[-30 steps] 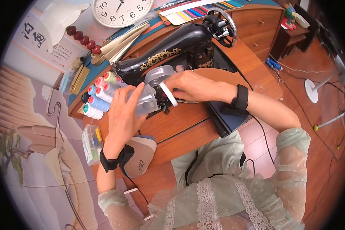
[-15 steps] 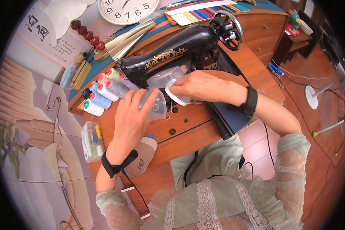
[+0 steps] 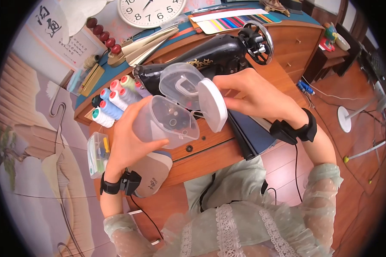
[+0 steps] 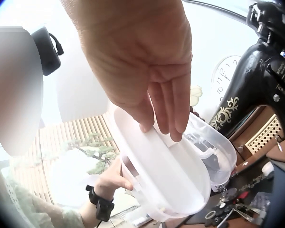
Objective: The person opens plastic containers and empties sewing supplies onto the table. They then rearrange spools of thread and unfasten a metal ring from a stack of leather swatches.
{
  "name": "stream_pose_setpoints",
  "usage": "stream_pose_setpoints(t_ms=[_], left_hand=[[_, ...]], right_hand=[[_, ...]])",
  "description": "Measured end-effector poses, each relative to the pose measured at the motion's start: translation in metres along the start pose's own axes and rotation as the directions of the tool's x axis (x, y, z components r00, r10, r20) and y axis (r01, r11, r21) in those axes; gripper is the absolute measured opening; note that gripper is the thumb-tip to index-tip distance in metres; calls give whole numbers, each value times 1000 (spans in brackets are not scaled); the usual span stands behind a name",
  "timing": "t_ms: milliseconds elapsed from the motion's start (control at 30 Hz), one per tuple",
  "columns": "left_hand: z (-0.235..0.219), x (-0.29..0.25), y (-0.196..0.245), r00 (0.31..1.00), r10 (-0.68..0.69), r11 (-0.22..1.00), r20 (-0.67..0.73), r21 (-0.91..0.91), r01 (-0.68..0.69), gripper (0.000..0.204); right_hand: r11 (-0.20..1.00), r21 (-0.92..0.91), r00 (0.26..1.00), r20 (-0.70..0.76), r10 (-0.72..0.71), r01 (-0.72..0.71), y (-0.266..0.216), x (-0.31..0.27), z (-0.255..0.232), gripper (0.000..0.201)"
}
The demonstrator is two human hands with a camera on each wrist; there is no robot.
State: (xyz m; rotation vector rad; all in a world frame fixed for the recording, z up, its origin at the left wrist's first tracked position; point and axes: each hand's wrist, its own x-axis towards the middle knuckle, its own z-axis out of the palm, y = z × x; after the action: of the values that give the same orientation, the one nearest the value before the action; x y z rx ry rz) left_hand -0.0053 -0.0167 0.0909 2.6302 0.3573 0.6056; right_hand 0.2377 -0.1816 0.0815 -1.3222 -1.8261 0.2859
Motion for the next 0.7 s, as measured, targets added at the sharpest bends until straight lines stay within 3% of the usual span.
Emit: stream_pose_setpoints(t_ms=[100,167,200,267,367,533,700], left_hand=[[1,-1,-6,999,-48,990,26,-129,51,84],[9,-1,-8,983,-119,900,137,-404,165,84],[12,0,-8,984,-122,899,130,-405,165,84],[18,1,-5,962,-119,845,248,-483,229,91],[31,1,-5,971,-81,766,226,-609,206,85],[44,5,-2,990,-21,788,140,-608,103,87],[65,4,0,999,-4,769,41,-639,30,89]], right_hand=[[997,72,999,-33,34,-32,-7,0,-1,18],[996,67,998,3,58,-58,-15,3,-1,16],[994,66,996,34,86,-88,-17,5,0,15],[996,73,999,10,40,-40,-17,8,6,12],[1000,-11,1000,-8,-1,1,-15,10,13,13],[998,-59,1000,-9,23,-24,-23,11,23,9],[984,-109,990,-7,144,-144,-34,14,24,11]])
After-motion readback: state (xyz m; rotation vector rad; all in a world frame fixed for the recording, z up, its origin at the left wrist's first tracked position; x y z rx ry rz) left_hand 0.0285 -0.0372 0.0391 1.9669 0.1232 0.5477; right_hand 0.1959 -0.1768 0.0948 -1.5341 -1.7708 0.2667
